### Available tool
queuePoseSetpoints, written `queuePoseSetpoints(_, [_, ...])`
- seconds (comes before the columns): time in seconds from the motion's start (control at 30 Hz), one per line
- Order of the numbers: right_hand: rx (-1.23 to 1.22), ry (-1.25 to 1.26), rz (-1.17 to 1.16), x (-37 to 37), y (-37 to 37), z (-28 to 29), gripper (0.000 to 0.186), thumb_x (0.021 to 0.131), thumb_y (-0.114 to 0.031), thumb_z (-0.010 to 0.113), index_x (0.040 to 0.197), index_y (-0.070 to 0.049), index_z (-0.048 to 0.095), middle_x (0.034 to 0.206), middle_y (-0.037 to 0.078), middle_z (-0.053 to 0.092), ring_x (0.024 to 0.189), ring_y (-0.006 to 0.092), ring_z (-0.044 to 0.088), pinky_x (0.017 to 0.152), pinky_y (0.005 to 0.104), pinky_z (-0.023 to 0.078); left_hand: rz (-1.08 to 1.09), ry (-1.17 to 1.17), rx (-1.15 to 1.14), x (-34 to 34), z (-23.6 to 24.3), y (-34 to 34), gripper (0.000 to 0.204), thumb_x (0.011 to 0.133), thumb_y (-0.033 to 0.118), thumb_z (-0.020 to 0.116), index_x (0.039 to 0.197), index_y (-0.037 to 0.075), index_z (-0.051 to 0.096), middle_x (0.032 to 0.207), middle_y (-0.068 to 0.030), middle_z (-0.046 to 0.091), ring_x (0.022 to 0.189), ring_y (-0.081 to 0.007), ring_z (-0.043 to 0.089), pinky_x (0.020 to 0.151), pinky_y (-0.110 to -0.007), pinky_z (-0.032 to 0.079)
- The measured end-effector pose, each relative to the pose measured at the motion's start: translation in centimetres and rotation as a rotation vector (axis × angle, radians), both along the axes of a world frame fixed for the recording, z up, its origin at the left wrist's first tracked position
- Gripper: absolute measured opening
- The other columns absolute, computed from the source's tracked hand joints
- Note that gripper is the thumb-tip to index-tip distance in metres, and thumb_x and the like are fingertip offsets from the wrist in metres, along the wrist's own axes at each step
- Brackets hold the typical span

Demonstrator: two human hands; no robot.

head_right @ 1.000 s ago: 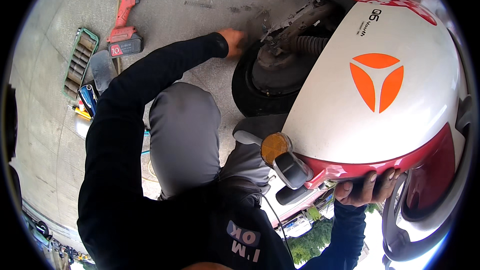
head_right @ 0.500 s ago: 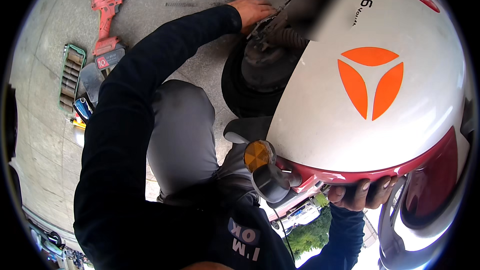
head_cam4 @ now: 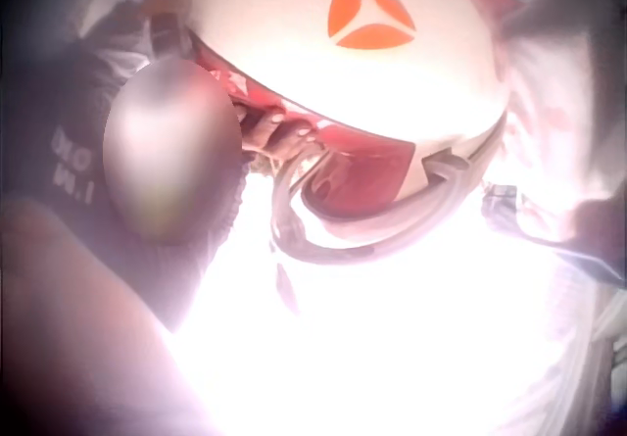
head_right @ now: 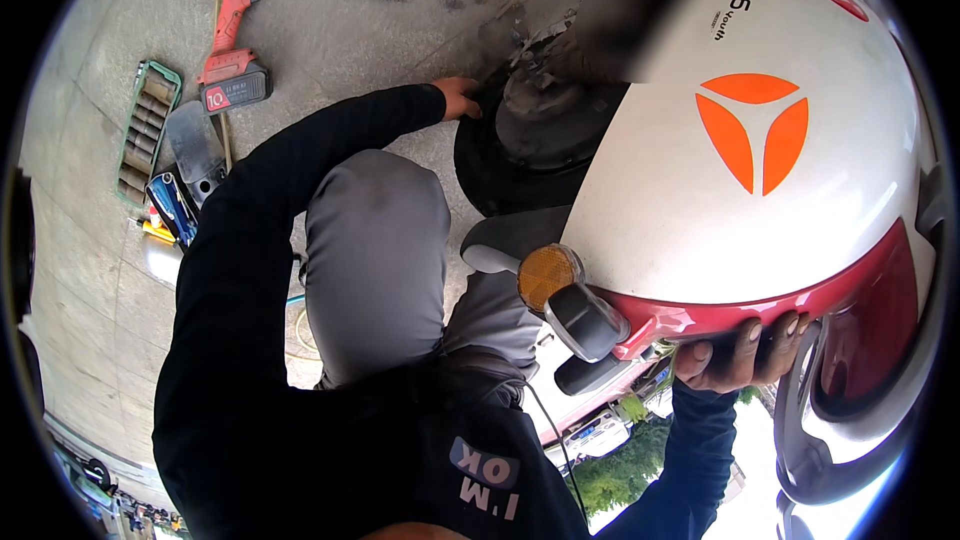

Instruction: The person uses a red cordless impact wrench to tighten bolts on the rear wheel and suspension of a white and red scooter. They switch between the power tool and manual hand adjustments, occasionally using pliers to manipulate small components near the brake assembly. The person also briefly removes and replaces a quilted seat cover during the process.

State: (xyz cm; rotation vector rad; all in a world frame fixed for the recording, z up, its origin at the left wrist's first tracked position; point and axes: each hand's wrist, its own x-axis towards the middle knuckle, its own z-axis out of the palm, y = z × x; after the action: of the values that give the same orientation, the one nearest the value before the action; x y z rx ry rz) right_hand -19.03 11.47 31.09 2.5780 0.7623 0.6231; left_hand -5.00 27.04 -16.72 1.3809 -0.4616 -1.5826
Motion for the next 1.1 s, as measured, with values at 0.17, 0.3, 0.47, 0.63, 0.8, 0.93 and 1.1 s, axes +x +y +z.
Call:
queuePoseSetpoints(0.17, [0.023,-0.006,0.051,0.5,0.1,-0.2,0.055,0.1,-0.036,0.038,0.128,0.006,0.058,0.134,0.031,0.05,0.131,0.0448,0.048,0.111,0.0597,0.036,0.144,0.565,-0.099,-3.6,2.3,8.2,0.048,0.087,0.027,0.071,0.127,0.0,0.064,0.122,-0.0192,0.066,0.116,-0.0261,0.063,0.09,-0.039,0.055])
queuePoseSetpoints(0.3, [-0.005,0.023,-0.013,0.0,0.7,0.4,0.054,0.1,-0.036,0.039,0.128,0.006,0.059,0.135,0.032,0.05,0.13,0.0454,0.048,0.11,0.0579,0.036,0.502,-0.904,-0.128,0.8,6.4,16.8,0.039,0.086,0.019,0.068,0.123,0.006,0.063,0.122,-0.0169,0.064,0.114,-0.0358,0.06,0.099,-0.043,0.047])
queuePoseSetpoints(0.47, [0.023,-0.006,-0.001,0.1,0.7,-0.1,0.055,0.1,-0.037,0.04,0.128,0.006,0.059,0.135,0.034,0.05,0.129,0.0461,0.05,0.11,0.0557,0.036,1.097,-1.429,0.754,12.5,4.9,26.7,0.062,0.079,0.033,0.076,0.128,-0.001,0.058,0.127,-0.0231,0.059,0.119,-0.0388,0.056,0.1,-0.046,0.045])
queuePoseSetpoints(0.63, [0.032,0.021,0.007,0.1,0.5,0.3,0.054,0.099,-0.036,0.042,0.127,0.007,0.059,0.135,0.033,0.05,0.129,0.0456,0.049,0.11,0.0558,0.036,0.819,-0.923,0.928,18.9,-0.8,28.1,0.083,0.078,0.067,0.066,0.12,-0.004,0.061,0.114,-0.0281,0.067,0.109,-0.041,0.065,0.095,-0.045,0.05])
queuePoseSetpoints(0.8, [-0.005,0.028,-0.038,0.1,1.0,0.0,0.054,0.1,-0.039,0.039,0.132,0.001,0.057,0.136,0.029,0.05,0.131,0.0455,0.047,0.112,0.0575,0.035,0.717,-1.046,0.939,20.9,-9.7,32.5,0.085,0.081,0.078,0.053,0.102,-0.002,0.071,0.086,-0.0162,0.074,0.09,-0.0307,0.072,0.086,-0.042,0.053])
queuePoseSetpoints(0.93, [0.019,0.036,-0.024,0.0,1.2,0.3,0.054,0.1,-0.039,0.041,0.132,0.001,0.057,0.137,0.029,0.05,0.131,0.0449,0.047,0.112,0.0566,0.035,0.654,-0.85,0.822,21.3,-8.4,31.2,0.081,0.084,0.075,0.056,0.101,-0.004,0.069,0.085,-0.0141,0.073,0.077,-0.0269,0.072,0.082,-0.037,0.054])
queuePoseSetpoints(1.1, [0.024,0.011,-0.064,-0.8,2.1,0.7,0.051,0.101,-0.035,0.043,0.127,0.004,0.061,0.134,0.03,0.052,0.128,0.0435,0.05,0.11,0.055,0.037,0.953,-0.788,0.512,13.4,2.5,30.9,0.06,0.085,0.055,0.07,0.105,-0.001,0.067,0.091,-0.013,0.072,0.083,-0.0236,0.069,0.08,-0.037,0.055])
